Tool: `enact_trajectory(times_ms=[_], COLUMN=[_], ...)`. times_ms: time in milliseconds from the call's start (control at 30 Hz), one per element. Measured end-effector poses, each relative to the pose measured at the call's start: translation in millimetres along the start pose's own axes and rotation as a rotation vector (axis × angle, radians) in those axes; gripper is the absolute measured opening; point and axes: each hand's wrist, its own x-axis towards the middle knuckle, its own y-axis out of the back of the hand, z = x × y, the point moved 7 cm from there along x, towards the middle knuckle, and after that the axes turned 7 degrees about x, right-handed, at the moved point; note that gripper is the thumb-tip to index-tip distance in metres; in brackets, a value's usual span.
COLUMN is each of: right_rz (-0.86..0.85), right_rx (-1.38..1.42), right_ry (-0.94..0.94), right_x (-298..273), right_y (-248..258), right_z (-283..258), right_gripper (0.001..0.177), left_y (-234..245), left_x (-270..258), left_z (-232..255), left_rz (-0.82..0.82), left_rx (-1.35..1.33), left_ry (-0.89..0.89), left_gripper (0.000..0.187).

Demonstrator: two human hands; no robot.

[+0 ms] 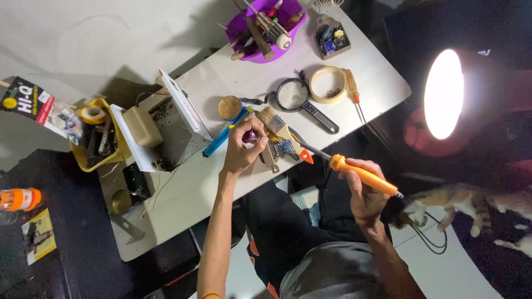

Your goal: Soldering electronic components onto a small circuit board using a soldering iron at a workbench.

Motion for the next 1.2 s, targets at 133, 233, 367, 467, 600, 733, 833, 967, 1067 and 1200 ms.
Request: enact_trajectory(times_ms=[133,233,367,467,600,733,833,967,1067,1200], right_rz=[-0.023,-0.030,-0.048,-0.062,-0.066,-0.076,-0.083,-0.095,-0.095,-0.114], right_rx=[-0.010,0.004,0.012,0.002,-0.010,-0.023,-0.023,-0.055,-0.060,-0.060], right_ry=[0.007,-0.026,-0.046,-0.020,-0.003,0.002,0.035,0.047,0.053,0.085], right_x=[4,3,-5,-10,-7,-4,-3,-3,-4,-2], right_y=[-7,-13,-20,-20,-21,-22,-22,-20,-20,-24], right_z=[-15,-17,-16,-12,-14,-12,-13,-14,-12,-17], right_gripper=[0.017,0.019,0.017,0.018,0.020,0.018,0.018,0.018,0.016,0.018], left_y=[-8,-12,-11,-12,-9,-7,-7,-10,-13,-14], left_x=[7,8,2,-1,0,-1,-2,5,5,5], left_z=[-8,-12,-21,-26,-18,-15,-22,-7,-11,-16], left_rz=[-0.018,-0.025,-0.018,-0.032,-0.038,-0.028,-0.025,-0.016,-0.024,-0.026], left_rx=[-0.040,-0.070,-0.099,-0.117,-0.124,-0.101,-0.095,-0.078,-0.070,-0.063], left_ry=[-0.057,-0.061,-0.041,-0.017,-0.015,-0.005,-0.003,-0.030,-0.038,-0.055], left_gripper=[0.015,0.014,0.014,0.017,0.016,0.015,0.015,0.012,0.009,0.009])
